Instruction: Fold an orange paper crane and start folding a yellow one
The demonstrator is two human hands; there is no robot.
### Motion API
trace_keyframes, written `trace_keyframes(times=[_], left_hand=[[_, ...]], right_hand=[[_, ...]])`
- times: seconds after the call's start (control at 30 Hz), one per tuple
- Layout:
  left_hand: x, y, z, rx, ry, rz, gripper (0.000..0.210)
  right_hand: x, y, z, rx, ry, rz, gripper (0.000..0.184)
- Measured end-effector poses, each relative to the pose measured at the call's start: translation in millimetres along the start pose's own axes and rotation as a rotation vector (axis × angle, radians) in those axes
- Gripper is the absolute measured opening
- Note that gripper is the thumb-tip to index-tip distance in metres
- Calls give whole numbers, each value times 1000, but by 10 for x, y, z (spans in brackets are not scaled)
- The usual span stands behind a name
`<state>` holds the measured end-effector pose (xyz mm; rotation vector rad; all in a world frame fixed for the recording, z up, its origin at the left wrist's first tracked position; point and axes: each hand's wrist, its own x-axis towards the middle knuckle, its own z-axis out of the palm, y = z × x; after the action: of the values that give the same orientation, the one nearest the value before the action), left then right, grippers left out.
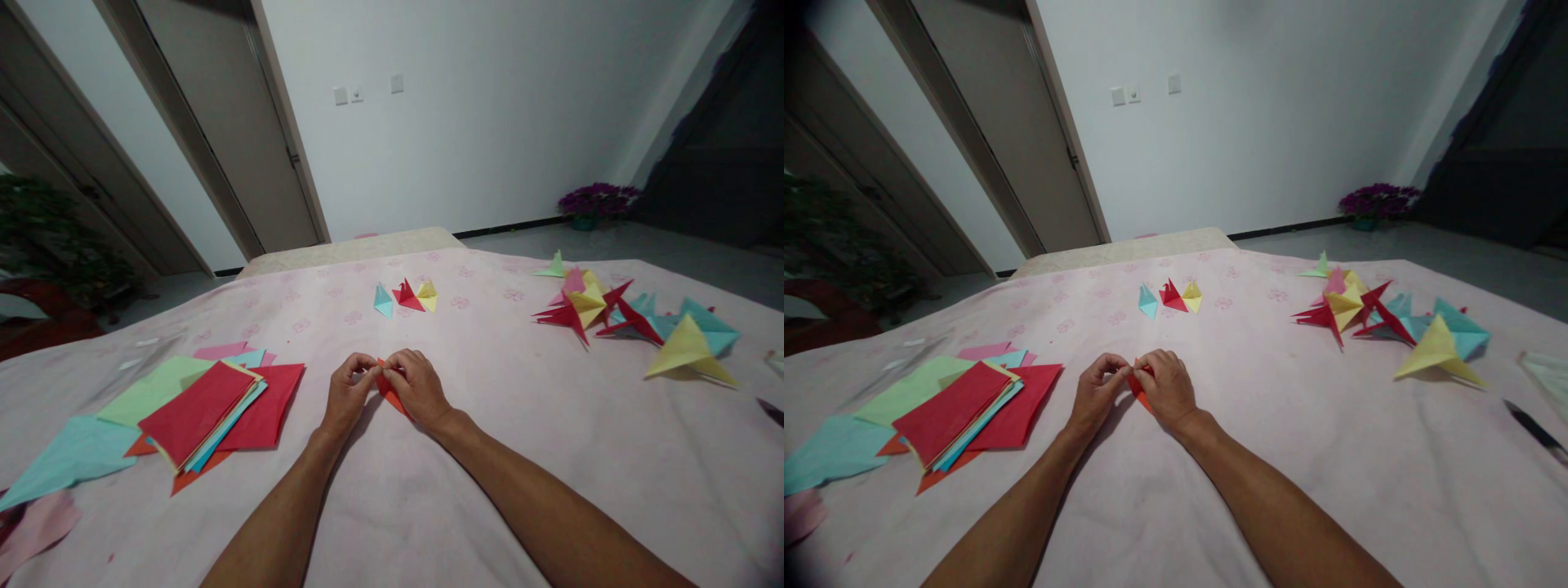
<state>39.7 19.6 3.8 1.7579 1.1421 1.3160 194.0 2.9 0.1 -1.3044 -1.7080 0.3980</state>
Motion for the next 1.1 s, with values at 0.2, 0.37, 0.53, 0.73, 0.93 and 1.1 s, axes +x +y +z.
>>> trace_keyframes(times=[0.2, 0.37, 0.53, 0.73, 0.93, 1.1], left_hand=[[-16, -4, -3, 35, -8, 23, 10], [-32, 11, 5, 51, -4, 41, 9], [-42, 24, 7, 61, 11, 69, 9], [-38, 6, 1, 71, -1, 92, 10], [-41, -1, 3, 83, -15, 81, 10], [-49, 8, -3, 83, -15, 78, 11]], right_hand=[[-11, 2, 17, 9, 30, 8, 12], [-22, -5, 17, 14, 43, -11, 14], [-22, -13, 7, 9, 25, -4, 15], [-16, -19, 7, 3, 19, -7, 15], [-29, -21, 6, 10, 9, -10, 11], [-28, -11, 0, 2, -14, -50, 9]])
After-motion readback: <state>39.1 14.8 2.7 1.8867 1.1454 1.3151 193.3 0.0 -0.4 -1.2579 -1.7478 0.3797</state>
